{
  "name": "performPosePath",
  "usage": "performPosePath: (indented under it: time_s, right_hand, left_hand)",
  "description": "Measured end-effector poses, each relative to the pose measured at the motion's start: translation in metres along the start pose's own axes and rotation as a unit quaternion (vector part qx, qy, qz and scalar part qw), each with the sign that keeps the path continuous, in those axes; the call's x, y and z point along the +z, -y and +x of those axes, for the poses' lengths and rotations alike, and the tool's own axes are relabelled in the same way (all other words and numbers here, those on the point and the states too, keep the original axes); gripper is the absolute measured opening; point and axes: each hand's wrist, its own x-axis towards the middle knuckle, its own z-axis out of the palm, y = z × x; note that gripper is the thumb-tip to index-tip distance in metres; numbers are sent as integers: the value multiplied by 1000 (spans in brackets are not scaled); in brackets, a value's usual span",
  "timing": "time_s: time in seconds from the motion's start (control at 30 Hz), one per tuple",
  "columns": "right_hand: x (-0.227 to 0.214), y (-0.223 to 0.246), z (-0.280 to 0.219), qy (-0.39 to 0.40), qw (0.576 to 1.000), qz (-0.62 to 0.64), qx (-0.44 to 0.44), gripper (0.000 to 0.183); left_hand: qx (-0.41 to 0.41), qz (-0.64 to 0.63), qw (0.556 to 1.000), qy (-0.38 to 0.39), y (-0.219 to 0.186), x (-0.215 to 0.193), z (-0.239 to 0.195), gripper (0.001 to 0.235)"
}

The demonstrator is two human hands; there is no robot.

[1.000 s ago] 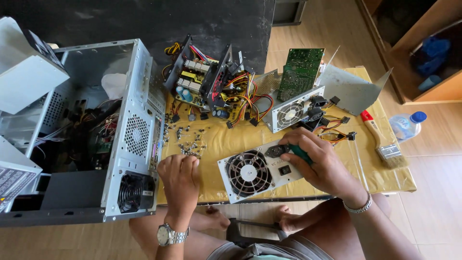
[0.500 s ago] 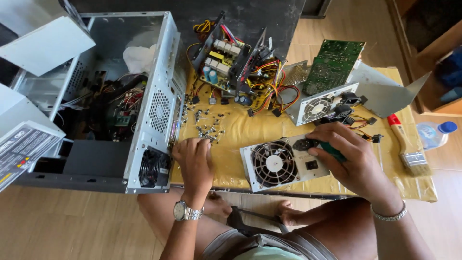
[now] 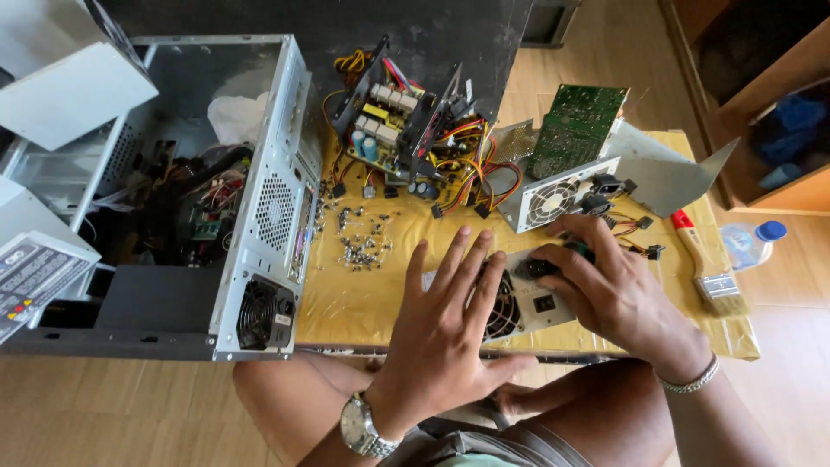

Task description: The person disassembles a computer power supply unit using a screwdriver, removes the metal casing, and cleans the exterior with a brush. They then reassemble the unit by screwing the casing back on.

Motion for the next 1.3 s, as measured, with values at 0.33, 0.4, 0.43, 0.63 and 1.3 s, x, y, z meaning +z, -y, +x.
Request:
performPosePath:
  time_s: [0.33, 0.4, 0.43, 0.63, 1.3]
  right_hand:
    - [-2, 3, -35, -26, 998, 42, -41, 33]
    - [-3, 1, -35, -21, 997, 65, -33, 32]
    - [-4, 1, -34, -20, 996, 87, -25, 32]
    - [-18, -1, -28, 13, 991, 132, -15, 31]
    - [-51, 1, -49, -304, 852, 381, 190, 35]
  left_hand:
    - [-5, 50, 998, 37, 7, 12, 12, 89]
    - [-3, 61, 997, 44, 5, 10, 14, 90]
    - [2, 74, 996, 48, 3, 8, 16, 91]
    - [-12, -2, 1000, 14, -8, 4, 18, 70]
    - [-81, -198, 976, -36, 9, 11, 12, 25]
